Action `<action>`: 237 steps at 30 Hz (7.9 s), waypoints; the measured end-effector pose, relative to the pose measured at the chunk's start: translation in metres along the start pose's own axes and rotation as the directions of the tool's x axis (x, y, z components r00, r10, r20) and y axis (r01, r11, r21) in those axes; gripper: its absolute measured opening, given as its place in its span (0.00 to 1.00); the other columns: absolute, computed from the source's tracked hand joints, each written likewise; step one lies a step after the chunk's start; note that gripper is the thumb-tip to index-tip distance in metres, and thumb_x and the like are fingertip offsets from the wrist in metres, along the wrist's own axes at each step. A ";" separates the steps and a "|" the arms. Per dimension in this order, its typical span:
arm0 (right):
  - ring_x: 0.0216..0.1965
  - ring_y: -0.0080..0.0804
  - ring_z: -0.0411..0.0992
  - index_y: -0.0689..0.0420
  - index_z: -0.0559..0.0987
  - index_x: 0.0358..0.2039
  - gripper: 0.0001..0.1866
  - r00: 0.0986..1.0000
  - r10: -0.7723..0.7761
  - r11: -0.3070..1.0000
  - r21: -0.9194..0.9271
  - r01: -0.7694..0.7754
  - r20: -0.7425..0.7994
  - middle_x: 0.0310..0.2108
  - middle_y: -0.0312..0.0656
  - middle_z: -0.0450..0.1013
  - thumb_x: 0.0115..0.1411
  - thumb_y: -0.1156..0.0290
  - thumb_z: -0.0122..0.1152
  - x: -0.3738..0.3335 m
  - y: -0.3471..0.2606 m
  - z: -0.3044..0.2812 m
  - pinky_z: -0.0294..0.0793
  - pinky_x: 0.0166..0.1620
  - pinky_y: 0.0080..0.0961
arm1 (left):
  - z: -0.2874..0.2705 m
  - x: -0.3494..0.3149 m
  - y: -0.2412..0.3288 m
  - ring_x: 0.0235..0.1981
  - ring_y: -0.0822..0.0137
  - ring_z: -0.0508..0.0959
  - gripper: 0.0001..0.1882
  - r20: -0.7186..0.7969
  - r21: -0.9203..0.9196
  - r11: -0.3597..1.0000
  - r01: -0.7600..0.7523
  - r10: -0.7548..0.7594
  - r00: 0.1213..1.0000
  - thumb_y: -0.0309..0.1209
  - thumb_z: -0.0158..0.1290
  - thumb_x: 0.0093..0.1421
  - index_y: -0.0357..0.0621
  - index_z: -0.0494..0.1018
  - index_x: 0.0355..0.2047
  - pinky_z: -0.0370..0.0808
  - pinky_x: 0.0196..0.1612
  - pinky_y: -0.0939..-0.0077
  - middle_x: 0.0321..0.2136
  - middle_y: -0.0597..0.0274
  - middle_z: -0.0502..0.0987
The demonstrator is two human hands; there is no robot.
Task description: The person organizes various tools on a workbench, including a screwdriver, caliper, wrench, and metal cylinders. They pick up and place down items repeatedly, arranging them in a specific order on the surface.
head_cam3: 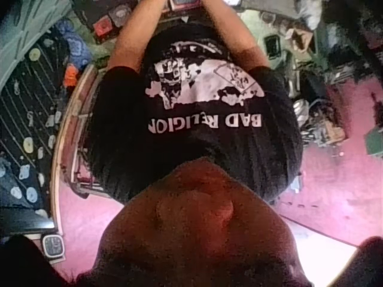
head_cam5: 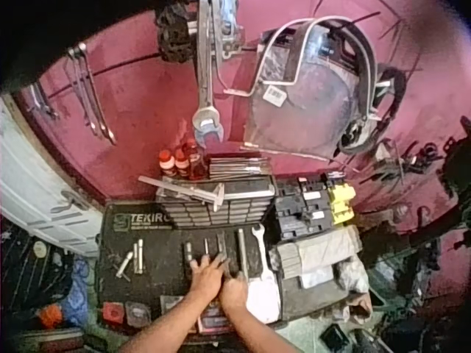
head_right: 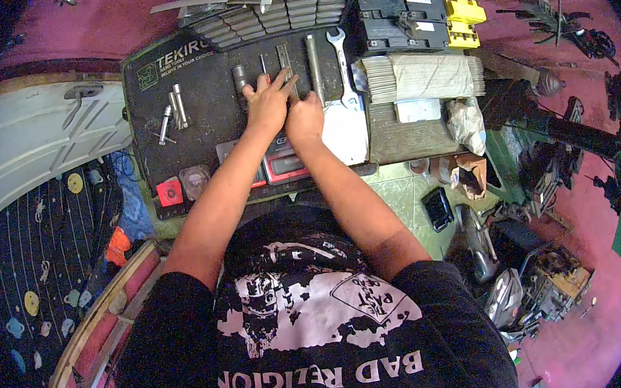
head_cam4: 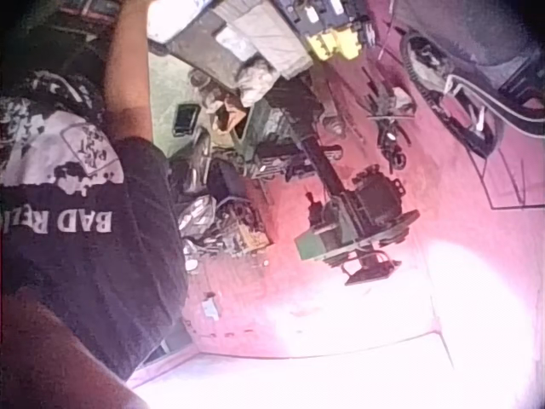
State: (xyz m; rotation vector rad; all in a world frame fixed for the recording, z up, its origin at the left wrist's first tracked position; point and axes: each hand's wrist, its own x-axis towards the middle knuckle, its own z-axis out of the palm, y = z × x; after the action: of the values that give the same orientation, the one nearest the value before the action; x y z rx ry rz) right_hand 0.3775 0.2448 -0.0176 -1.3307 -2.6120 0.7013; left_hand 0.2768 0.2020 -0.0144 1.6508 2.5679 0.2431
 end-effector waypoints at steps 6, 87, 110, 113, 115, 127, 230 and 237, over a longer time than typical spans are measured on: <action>0.38 0.57 0.77 0.56 0.87 0.43 0.15 0.994 -0.049 0.999 0.008 0.050 -0.099 0.35 0.60 0.76 0.55 0.77 0.62 0.000 0.005 0.009 0.79 0.45 0.47 | -0.001 0.002 0.001 0.55 0.60 0.70 0.23 0.018 0.022 1.000 -0.017 0.017 1.000 0.35 0.50 0.65 0.64 0.77 0.60 0.62 0.53 0.45 0.67 0.74 0.70; 0.37 0.55 0.82 0.63 0.81 0.35 0.16 0.983 0.177 0.981 0.067 -0.181 0.052 0.37 0.56 0.80 0.56 0.63 0.72 -0.021 -0.143 0.069 0.83 0.42 0.46 | -0.047 0.004 -0.140 0.45 0.44 0.84 0.16 0.226 -0.235 0.800 0.552 -0.508 0.831 0.42 0.62 0.58 0.42 0.85 0.35 0.64 0.55 0.39 0.39 0.44 0.85; 0.35 0.57 0.80 0.62 0.77 0.42 0.14 0.986 -0.159 0.964 0.223 0.144 0.051 0.38 0.57 0.78 0.64 0.64 0.62 -0.088 -0.140 0.064 0.81 0.38 0.47 | -0.079 -0.075 -0.196 0.44 0.47 0.82 0.20 0.008 -0.090 0.777 0.623 -0.625 0.781 0.48 0.65 0.56 0.43 0.83 0.36 0.66 0.50 0.42 0.33 0.49 0.85; 0.37 0.55 0.81 0.62 0.78 0.43 0.11 0.962 -0.251 0.948 0.229 0.222 0.106 0.39 0.56 0.78 0.64 0.68 0.59 -0.062 -0.176 0.080 0.82 0.41 0.46 | -0.074 -0.072 -0.202 0.44 0.48 0.82 0.19 -0.005 -0.042 0.783 0.620 -0.621 0.784 0.47 0.65 0.56 0.43 0.83 0.34 0.68 0.49 0.45 0.33 0.50 0.86; 0.38 0.54 0.81 0.62 0.78 0.43 0.11 0.949 -0.289 0.943 0.208 0.260 0.125 0.39 0.56 0.79 0.63 0.70 0.59 -0.042 -0.191 0.097 0.82 0.42 0.45 | -0.078 -0.064 -0.201 0.41 0.44 0.84 0.20 0.055 0.003 0.797 0.605 -0.604 0.795 0.48 0.65 0.56 0.42 0.84 0.35 0.69 0.51 0.42 0.35 0.47 0.85; 0.42 0.52 0.82 0.65 0.81 0.42 0.12 0.975 -0.019 0.996 0.089 0.000 0.222 0.45 0.57 0.78 0.61 0.72 0.60 -0.004 -0.250 0.135 0.84 0.44 0.43 | -0.080 -0.040 -0.243 0.46 0.43 0.84 0.25 0.248 0.006 0.715 0.699 -0.678 0.692 0.52 0.66 0.55 0.41 0.85 0.39 0.75 0.54 0.44 0.42 0.42 0.84; 0.50 0.44 0.79 0.60 0.85 0.43 0.15 0.935 -0.209 0.963 -0.108 0.248 0.286 0.54 0.43 0.77 0.67 0.66 0.55 -0.008 -0.227 0.110 0.82 0.50 0.39 | -0.023 -0.145 -0.298 0.41 0.59 0.75 0.14 -0.130 -0.341 0.924 0.171 -0.227 0.965 0.34 0.68 0.52 0.58 0.88 0.41 0.62 0.43 0.57 0.30 0.65 0.77; 0.51 0.42 0.78 0.57 0.83 0.51 0.16 0.891 -0.249 0.901 -0.247 0.357 0.380 0.51 0.44 0.77 0.65 0.68 0.56 -0.004 -0.229 0.097 0.82 0.48 0.36 | -0.033 -0.150 -0.297 0.47 0.60 0.73 0.21 -0.104 -0.309 0.930 0.197 -0.239 0.965 0.35 0.68 0.52 0.61 0.85 0.49 0.63 0.48 0.57 0.41 0.69 0.79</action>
State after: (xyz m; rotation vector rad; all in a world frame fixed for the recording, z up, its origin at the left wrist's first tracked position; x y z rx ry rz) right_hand 0.1819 0.0930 0.0022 -0.8740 -3.2262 0.5199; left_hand 0.0683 -0.0581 -0.0371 1.2728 2.6241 0.7120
